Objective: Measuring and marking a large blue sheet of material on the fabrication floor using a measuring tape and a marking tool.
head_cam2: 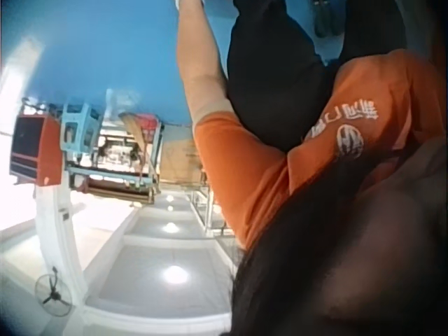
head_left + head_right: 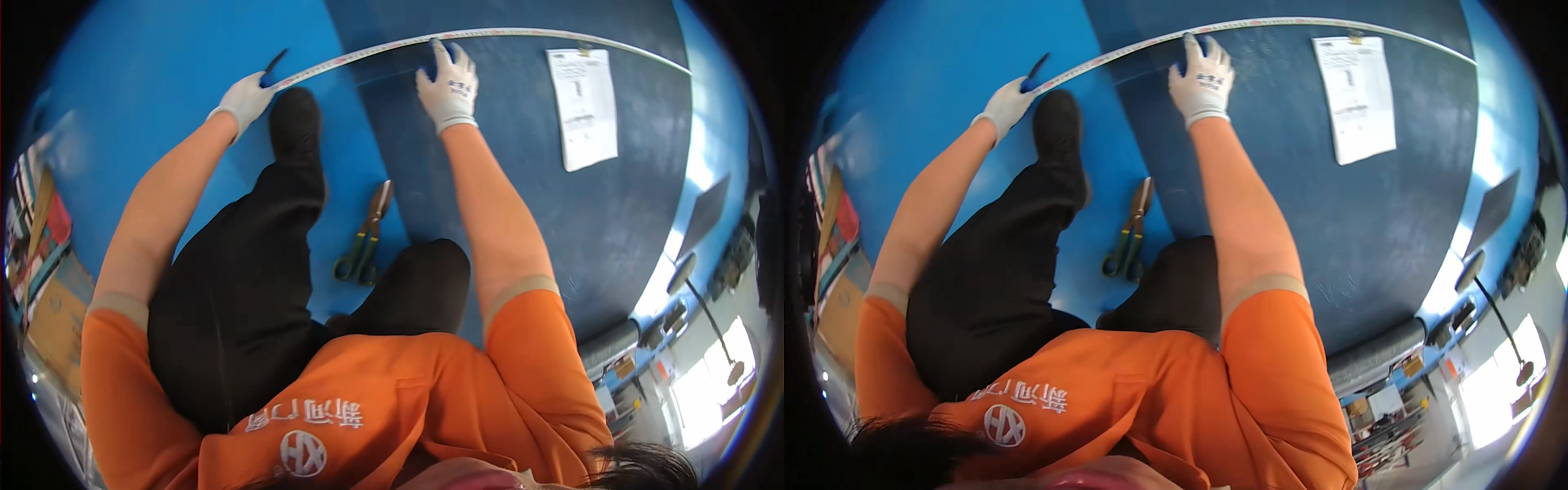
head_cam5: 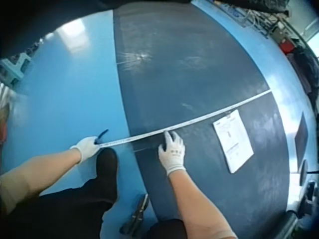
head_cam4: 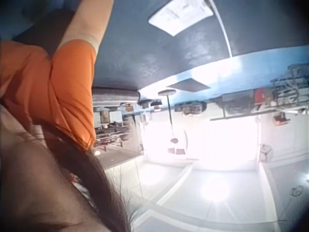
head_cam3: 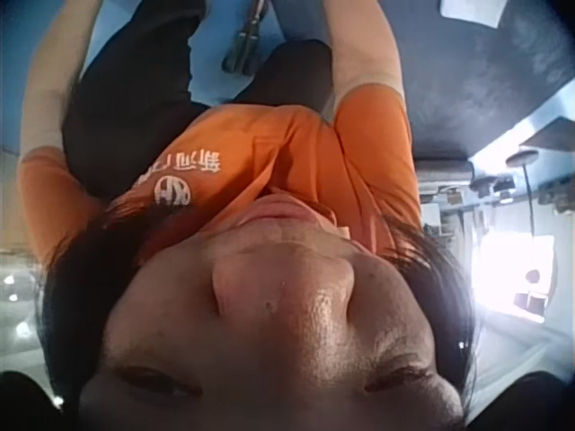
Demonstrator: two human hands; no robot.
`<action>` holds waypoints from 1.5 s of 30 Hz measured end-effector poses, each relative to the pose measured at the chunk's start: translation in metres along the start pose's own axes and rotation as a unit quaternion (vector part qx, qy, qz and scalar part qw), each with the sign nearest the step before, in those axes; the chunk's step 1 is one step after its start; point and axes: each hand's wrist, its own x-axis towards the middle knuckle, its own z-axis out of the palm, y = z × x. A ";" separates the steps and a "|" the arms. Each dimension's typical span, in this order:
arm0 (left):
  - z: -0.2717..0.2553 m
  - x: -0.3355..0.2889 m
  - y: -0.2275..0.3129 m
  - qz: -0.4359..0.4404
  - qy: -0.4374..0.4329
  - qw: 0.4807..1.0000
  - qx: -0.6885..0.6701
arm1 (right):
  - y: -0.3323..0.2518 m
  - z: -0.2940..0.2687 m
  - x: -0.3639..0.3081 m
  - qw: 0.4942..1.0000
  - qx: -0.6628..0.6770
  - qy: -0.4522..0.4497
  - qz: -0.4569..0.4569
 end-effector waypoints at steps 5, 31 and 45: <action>-0.013 -0.012 0.000 -0.062 -0.079 0.995 0.001 | -0.017 0.005 -0.003 0.991 -0.072 -0.052 -0.104; 0.006 0.006 0.008 0.003 0.008 0.999 0.040 | -0.025 -0.005 -0.014 0.986 -0.084 -0.142 -0.037; 0.007 0.001 0.010 -0.004 0.001 0.999 0.036 | -0.074 -0.004 -0.031 0.962 -0.130 -0.232 -0.056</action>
